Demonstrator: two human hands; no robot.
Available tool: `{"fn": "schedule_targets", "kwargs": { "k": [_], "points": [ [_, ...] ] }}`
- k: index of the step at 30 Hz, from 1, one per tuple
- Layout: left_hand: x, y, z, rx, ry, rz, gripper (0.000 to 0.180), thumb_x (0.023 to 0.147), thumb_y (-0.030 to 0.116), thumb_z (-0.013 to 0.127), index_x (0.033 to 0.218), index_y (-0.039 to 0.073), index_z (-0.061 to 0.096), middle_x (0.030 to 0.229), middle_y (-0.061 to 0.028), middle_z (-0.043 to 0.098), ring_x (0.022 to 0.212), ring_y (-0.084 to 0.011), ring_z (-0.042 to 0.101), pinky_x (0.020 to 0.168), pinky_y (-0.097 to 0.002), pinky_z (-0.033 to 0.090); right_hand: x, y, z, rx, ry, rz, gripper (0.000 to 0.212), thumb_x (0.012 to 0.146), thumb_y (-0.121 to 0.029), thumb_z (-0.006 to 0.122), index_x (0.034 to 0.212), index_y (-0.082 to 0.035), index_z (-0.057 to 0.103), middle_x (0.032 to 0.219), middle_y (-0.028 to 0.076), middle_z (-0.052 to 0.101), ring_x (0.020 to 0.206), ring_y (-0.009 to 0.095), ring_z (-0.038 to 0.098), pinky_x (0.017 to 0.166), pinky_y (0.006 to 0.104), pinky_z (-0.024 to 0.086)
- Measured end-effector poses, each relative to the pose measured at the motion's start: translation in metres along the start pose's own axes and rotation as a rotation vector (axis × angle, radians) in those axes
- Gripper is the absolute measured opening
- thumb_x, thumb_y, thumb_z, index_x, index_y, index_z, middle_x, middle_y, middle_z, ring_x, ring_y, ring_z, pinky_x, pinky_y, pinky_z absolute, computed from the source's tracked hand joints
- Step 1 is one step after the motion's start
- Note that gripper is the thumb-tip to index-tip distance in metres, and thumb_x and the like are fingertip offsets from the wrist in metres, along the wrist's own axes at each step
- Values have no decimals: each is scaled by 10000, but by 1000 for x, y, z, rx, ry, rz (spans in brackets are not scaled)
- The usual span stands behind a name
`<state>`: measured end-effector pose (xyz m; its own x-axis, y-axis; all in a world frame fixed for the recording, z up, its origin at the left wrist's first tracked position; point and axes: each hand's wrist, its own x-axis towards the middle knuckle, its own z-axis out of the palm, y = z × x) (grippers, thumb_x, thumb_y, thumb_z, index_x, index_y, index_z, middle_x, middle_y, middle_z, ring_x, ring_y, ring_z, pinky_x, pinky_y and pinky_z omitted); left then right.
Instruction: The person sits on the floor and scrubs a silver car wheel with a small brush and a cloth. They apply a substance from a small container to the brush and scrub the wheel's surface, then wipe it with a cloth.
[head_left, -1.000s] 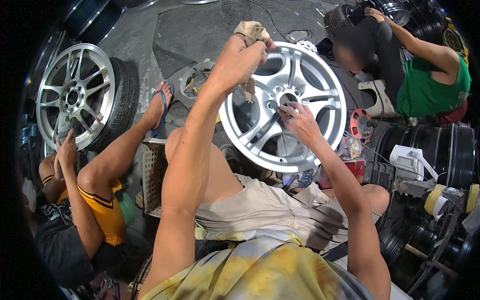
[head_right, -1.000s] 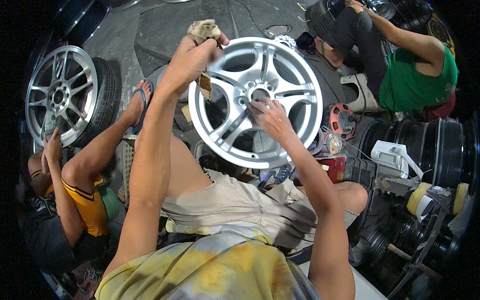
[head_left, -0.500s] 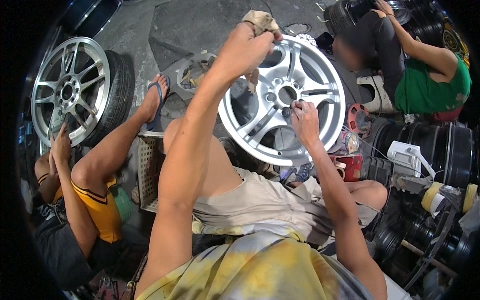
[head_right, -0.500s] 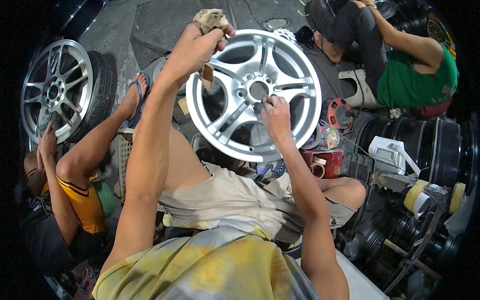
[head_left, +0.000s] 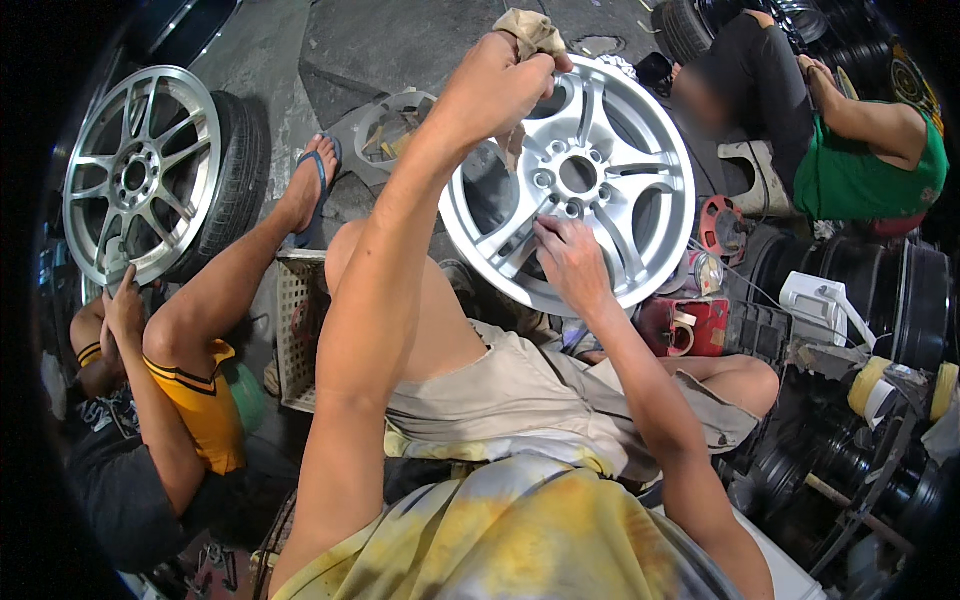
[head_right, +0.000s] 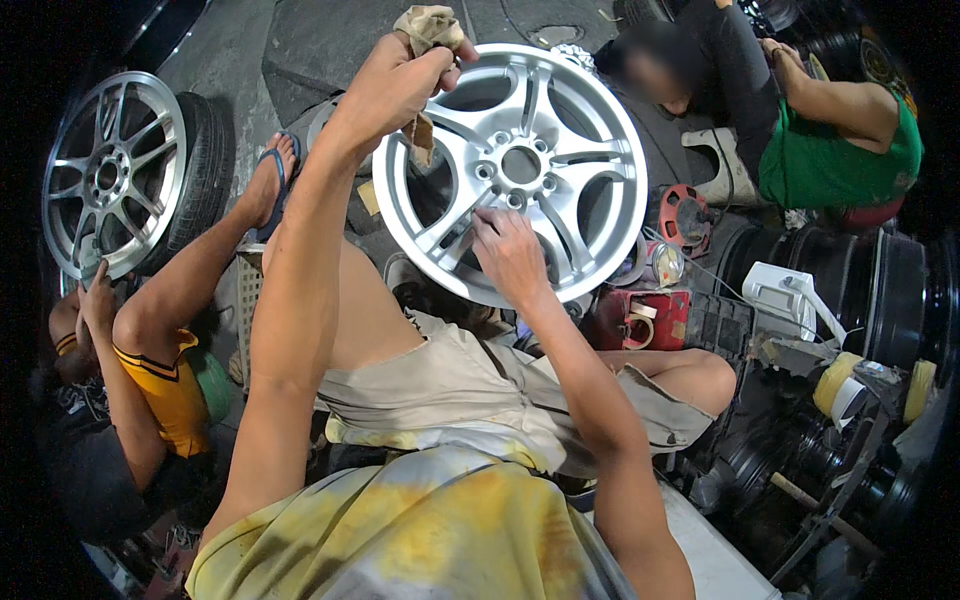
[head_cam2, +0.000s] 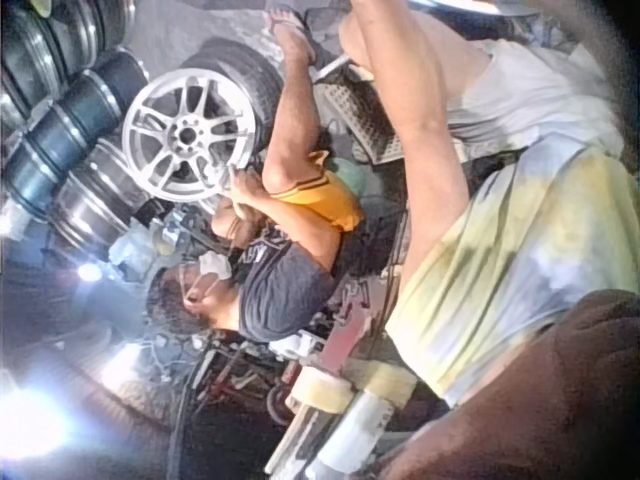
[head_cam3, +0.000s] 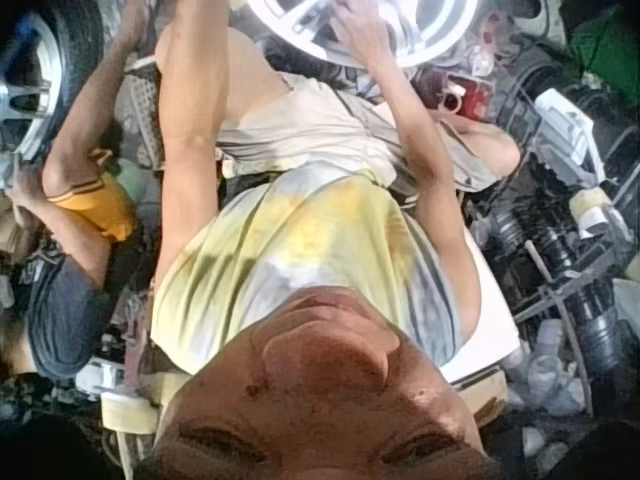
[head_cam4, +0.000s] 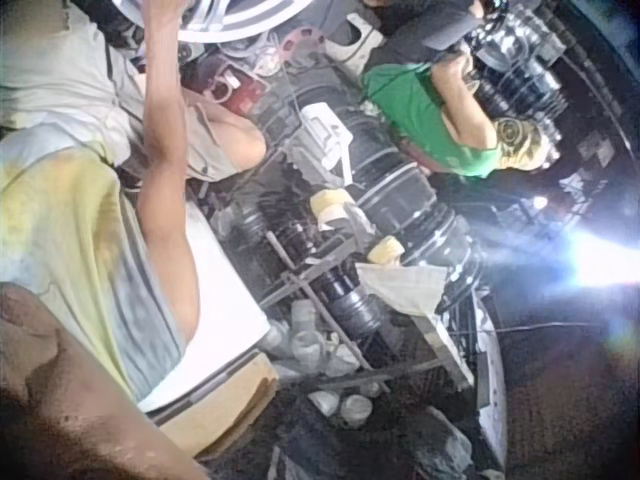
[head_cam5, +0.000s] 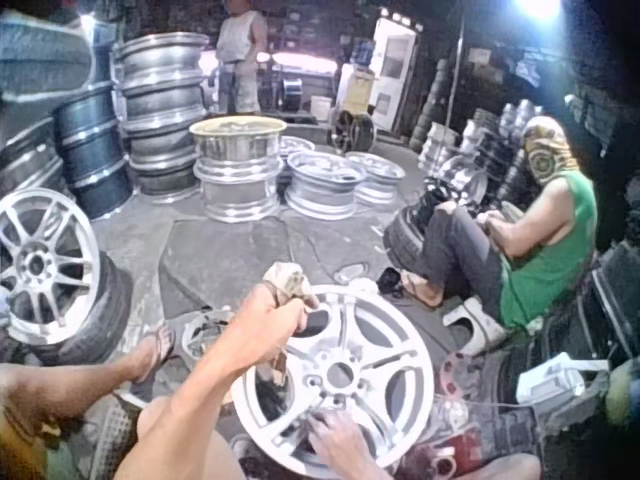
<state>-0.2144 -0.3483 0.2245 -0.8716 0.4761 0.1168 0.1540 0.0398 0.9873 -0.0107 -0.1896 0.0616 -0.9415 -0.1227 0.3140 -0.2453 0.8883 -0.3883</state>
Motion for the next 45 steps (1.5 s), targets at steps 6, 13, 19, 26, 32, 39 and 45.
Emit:
{"fn": "schedule_targets", "kwargs": {
  "k": [6, 13, 19, 26, 32, 39, 45],
  "points": [
    [-10, -22, -12, 461, -24, -114, 386, 939, 315, 556, 1069, -14, 709, 764, -42, 638, 694, -135, 587, 648, -312, 472, -33, 43, -43, -208, -14, 46, 285, 836, -89, 738, 1115, -33, 726, 1120, 91, 707, 1063, 267, 656, 978, 415, 501],
    [-19, -27, 12, 767, -221, 25, 584, 970, 378, 526, 963, -191, 655, 930, -327, 627, 874, -351, 665, 806, -455, 526, -16, 12, -5, -127, 21, 84, 282, 917, -140, 702, 1181, -44, 718, 1184, 75, 697, 1109, 253, 634, 973, 401, 470],
    [-9, -20, 18, 790, -302, -72, 615, 975, 407, 513, 1023, -194, 640, 1163, -427, 549, 1083, -452, 609, 982, -501, 466, 0, 9, -3, -230, -45, 332, 233, 944, -192, 662, 1136, -83, 736, 1153, 66, 722, 1132, 292, 584, 971, 462, 417],
    [-19, -30, 7, 678, -149, 157, 544, 954, 334, 526, 821, -186, 617, 642, -332, 564, 546, -387, 596, 614, -475, 531, -13, -4, -20, -281, 26, 236, 219, 945, -187, 666, 1117, -113, 779, 1081, 27, 748, 1112, 286, 549, 918, 433, 414],
    [-17, -34, 11, 740, -143, 226, 521, 954, 302, 508, 797, -185, 606, 674, -358, 566, 584, -439, 599, 640, -499, 524, -5, -13, -8, -242, 13, 285, 242, 927, -169, 687, 1142, -79, 752, 1104, 59, 711, 1129, 295, 556, 934, 454, 418],
    [-15, -19, 19, 589, -234, 114, 520, 952, 303, 517, 764, -175, 595, 607, -303, 537, 530, -364, 525, 618, -474, 503, 10, -7, 8, -129, 51, 298, 234, 928, -128, 679, 1123, -11, 734, 1061, 124, 670, 1002, 317, 606, 880, 445, 460],
    [-11, -17, 13, 669, -270, 129, 578, 972, 358, 490, 756, -170, 579, 654, -302, 550, 561, -373, 501, 650, -500, 493, -8, 6, -5, 13, 36, 101, 258, 885, -80, 687, 1128, -6, 733, 1107, 141, 677, 1048, 336, 625, 899, 440, 513]
  ]
}}
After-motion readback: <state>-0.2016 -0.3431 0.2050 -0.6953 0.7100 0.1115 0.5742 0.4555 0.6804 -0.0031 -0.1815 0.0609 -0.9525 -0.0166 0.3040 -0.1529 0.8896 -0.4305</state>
